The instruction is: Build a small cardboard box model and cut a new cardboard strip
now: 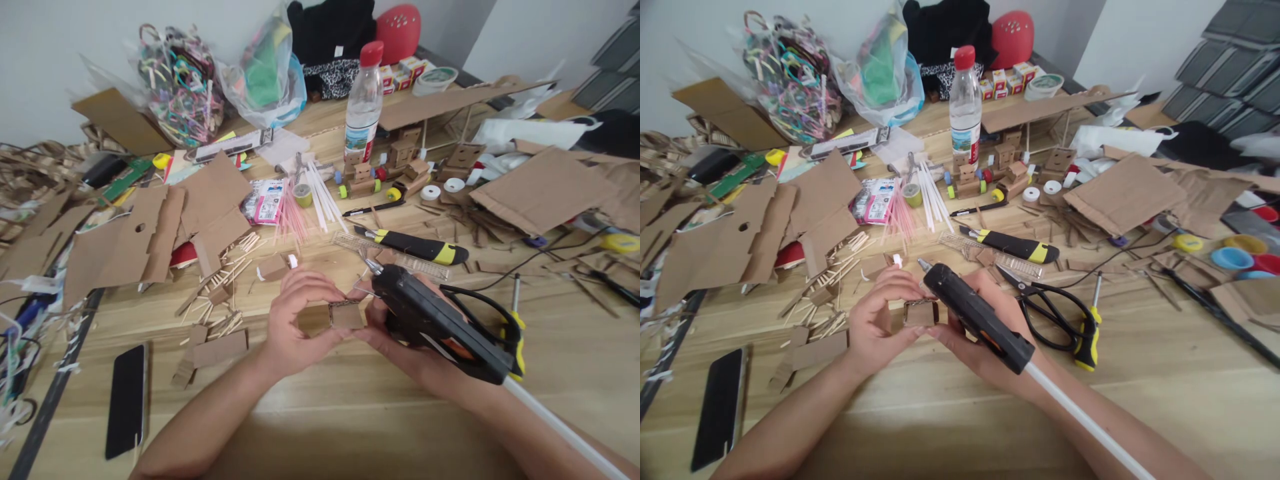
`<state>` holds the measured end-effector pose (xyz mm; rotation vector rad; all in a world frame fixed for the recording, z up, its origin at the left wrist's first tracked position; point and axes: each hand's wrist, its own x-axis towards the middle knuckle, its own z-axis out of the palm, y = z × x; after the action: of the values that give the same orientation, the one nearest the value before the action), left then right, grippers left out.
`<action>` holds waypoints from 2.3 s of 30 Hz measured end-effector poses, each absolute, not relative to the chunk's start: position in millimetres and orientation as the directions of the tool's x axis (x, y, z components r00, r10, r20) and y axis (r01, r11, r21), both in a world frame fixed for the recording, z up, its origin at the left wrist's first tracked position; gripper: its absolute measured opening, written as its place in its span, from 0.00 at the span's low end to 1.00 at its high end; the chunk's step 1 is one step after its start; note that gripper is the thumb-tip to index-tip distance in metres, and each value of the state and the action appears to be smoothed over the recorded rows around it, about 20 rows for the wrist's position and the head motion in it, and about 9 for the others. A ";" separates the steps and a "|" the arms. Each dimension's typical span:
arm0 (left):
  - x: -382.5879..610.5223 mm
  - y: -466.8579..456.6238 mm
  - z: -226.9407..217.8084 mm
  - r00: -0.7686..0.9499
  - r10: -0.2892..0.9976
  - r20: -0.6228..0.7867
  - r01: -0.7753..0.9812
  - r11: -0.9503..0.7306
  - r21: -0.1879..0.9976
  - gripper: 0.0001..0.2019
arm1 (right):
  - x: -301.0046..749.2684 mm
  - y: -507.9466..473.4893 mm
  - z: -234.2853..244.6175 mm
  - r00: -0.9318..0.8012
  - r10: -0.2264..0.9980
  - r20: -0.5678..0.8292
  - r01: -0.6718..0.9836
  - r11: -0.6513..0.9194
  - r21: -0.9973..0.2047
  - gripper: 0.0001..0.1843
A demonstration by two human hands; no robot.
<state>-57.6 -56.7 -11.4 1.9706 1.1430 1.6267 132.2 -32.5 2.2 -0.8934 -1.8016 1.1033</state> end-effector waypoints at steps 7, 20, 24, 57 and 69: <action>-58.1 -56.2 -13.5 -0.025 0.797 0.604 0.235 -0.582 0.778 0.13 | 134.1 -32.2 5.9 -0.447 0.867 0.223 0.205 0.342 -0.917 0.12; -58.9 -56.5 -23.5 -0.063 0.996 0.065 -0.344 -0.083 0.935 0.21 | 125.0 -36.4 0.9 -0.422 0.882 0.210 0.115 0.282 -0.953 0.13; -56.5 -59.2 -20.9 -0.042 0.999 -0.029 -0.430 0.008 0.903 0.22 | 123.5 -39.2 1.7 -0.382 0.895 0.230 0.107 0.290 -0.951 0.16; -47.8 -65.3 -35.2 0.154 0.913 -0.378 -0.631 0.386 0.673 0.27 | 116.1 -40.5 -4.4 -0.323 0.912 0.252 0.043 0.280 -0.959 0.12; -46.6 -67.3 -33.3 0.109 0.883 -0.457 -0.729 0.383 0.567 0.25 | 118.5 -39.6 5.0 -0.384 0.902 0.198 -0.036 0.199 -0.979 0.10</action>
<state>-46.6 -67.3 -33.3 0.2205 0.8428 1.1988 118.5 -39.6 5.0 -0.8434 -1.5847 1.3271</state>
